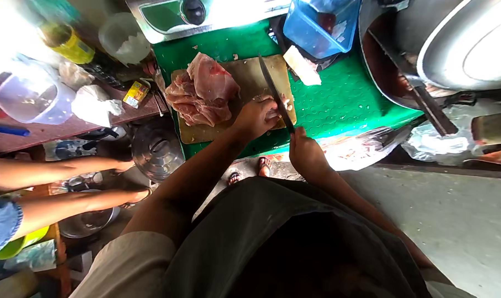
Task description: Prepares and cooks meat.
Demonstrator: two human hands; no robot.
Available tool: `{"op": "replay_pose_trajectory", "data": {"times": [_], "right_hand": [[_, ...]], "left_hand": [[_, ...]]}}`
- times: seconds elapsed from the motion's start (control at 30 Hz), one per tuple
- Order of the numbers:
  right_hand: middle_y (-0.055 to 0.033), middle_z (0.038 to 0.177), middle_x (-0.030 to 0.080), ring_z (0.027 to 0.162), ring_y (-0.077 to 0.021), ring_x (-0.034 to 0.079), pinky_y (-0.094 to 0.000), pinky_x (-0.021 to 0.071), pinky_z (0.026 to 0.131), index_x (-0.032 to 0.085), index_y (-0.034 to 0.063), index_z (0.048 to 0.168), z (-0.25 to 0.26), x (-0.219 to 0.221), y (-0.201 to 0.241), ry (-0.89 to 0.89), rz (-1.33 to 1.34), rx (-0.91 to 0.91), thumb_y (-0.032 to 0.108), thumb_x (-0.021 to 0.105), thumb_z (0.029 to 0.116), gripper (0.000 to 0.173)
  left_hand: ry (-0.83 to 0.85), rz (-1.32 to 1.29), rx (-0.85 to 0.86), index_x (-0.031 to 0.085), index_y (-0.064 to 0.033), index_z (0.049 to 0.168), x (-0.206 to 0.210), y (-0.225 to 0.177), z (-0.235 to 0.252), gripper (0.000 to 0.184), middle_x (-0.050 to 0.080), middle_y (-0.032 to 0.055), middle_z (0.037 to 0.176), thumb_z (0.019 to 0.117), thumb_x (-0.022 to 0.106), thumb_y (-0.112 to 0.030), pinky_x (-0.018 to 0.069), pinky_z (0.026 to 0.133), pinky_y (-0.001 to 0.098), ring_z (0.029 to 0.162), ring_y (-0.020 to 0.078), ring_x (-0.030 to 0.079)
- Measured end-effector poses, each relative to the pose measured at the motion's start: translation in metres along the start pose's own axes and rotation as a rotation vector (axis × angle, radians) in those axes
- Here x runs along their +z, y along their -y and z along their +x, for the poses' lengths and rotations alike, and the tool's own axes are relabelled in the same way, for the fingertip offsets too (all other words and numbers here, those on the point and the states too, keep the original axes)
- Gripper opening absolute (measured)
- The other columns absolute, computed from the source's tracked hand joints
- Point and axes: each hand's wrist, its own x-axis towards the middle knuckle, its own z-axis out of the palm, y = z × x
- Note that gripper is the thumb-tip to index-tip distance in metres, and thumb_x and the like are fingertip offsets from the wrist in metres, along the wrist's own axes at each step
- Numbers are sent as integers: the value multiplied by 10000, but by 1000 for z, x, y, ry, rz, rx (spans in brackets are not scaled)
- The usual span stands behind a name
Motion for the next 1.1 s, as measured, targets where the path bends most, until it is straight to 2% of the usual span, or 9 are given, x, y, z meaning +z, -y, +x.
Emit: {"op": "replay_pose_trajectory", "data": {"times": [0.13,0.3,0.47,0.57,0.73,0.87,0.97,1.07,1.1], "right_hand": [[-215,833,648,790,-411,710,-542,575,681,459,-19,1275,2,-3,4,24,-28,20,200,382,1125,276],[-278,1041,663,1007,-429,696,-542,543,867,409,-64,1374,-23,-17,7,272,-81,149,112,368,1093,334],[-274,1011,683,957,-449,719,-582,578,804,413,-12,1393,31,-7,27,125,-98,128,154,387,1113,326],[-248,944,672,880,-426,720,-564,584,755,433,-11,1365,21,-7,17,101,-75,74,172,395,1117,311],[-266,1183,645,1095,-393,681,-521,534,926,318,-56,1476,-25,-19,4,450,-185,247,107,421,1084,437],[-260,978,665,927,-423,712,-557,572,799,400,-38,1367,10,-4,10,247,-73,141,144,415,1103,321],[-263,1000,681,948,-446,715,-580,574,811,434,-22,1366,39,6,17,115,-63,88,138,408,1105,308],[-246,945,671,889,-427,716,-558,582,760,419,-19,1365,17,9,-1,158,-76,105,141,408,1105,305],[-259,997,670,940,-429,712,-557,575,803,386,-28,1401,4,8,-6,242,-111,154,128,394,1099,340]], "left_hand": [[18,5,-45,712,41,1090,-1,-4,1,247,686,235,1215,937,699,-153,514,1027,478,1172,369,658],[41,-4,-55,708,39,1054,-2,0,6,237,704,220,1135,923,704,-158,541,962,482,1074,358,688],[132,21,-127,698,19,1129,-8,-2,13,234,704,213,1163,936,680,-111,527,988,494,1114,364,678],[151,0,-168,690,23,1141,-12,-5,15,238,697,217,1164,939,681,-104,526,988,490,1118,363,673],[106,-17,-117,696,28,1103,-8,-2,12,236,705,228,1102,921,687,-121,546,918,514,1028,380,695],[58,-28,-65,709,13,1065,-3,3,11,192,714,210,1100,913,688,-102,552,915,496,1028,362,698],[71,-14,-78,710,10,1099,-3,2,11,196,712,210,1118,952,651,-104,545,940,502,1055,367,694],[65,-11,-96,703,10,1107,-2,2,11,217,713,208,1092,939,677,-125,548,929,509,1031,366,696],[50,-6,-92,704,11,1093,-2,2,11,214,713,208,1074,931,678,-127,556,904,509,1008,368,701]]}}
